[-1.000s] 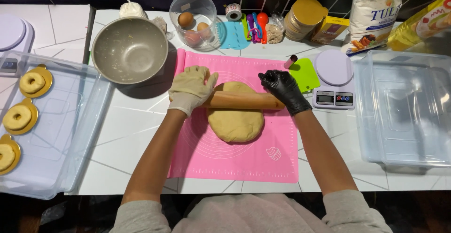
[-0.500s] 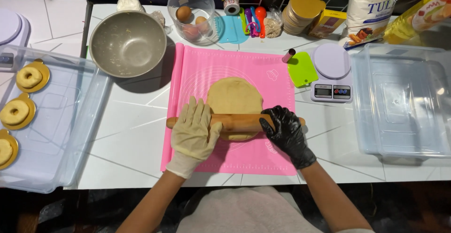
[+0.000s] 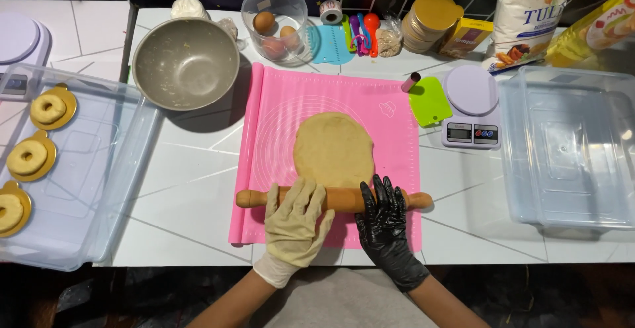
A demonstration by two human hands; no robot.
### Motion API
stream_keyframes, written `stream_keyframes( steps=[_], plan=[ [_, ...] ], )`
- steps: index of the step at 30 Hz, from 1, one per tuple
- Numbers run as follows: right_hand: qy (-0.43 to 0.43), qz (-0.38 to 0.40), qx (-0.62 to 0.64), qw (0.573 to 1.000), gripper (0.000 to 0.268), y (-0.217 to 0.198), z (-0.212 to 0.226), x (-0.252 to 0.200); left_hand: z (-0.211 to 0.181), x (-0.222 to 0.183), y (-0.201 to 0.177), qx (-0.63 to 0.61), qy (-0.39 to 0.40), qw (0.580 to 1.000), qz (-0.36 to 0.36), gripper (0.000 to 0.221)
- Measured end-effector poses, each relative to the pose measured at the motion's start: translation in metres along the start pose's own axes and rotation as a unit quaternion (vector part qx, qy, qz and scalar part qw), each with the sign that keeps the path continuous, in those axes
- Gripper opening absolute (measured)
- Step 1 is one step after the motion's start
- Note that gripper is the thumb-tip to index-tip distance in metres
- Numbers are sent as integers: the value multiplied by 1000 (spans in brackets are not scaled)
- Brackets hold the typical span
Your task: Preparing dough by shaping it by hand and rolling it flat with a rolling pin on a silicone mat.
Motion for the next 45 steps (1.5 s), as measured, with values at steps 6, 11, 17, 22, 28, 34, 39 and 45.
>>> stream_keyframes(
  steps=[6,11,17,22,28,34,39,45],
  plan=[
    [-17,1,18,1000,73,25,-19,21,35,-10,88,-8,-23,1000,7,51],
    [-40,24,24,999,47,43,-36,52,47,39,68,-50,-14,998,46,51],
    [-29,63,10,998,41,67,-56,79,61,71,91,-61,-38,987,144,50],
    [-45,66,33,996,34,60,-57,122,79,85,108,-47,-43,990,125,45],
    [-84,37,35,995,22,59,-61,148,102,113,131,-26,-55,994,91,38],
    [-108,-40,5,993,14,95,-87,176,126,148,158,7,-60,997,50,32],
    [-141,-140,-59,978,11,114,-98,201,144,169,172,36,-66,996,38,32],
    [-107,-57,7,993,20,73,-67,194,122,158,137,1,-120,956,268,56]
  ],
)
Point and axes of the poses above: each hand's wrist, its own x-axis towards the middle knuckle, its own y-axis out of the palm, z = x × y, the point moved 6 cm from there along x, towards the middle knuckle, and after that the axes turned 2 degrees about y, right-handed, at the moved point
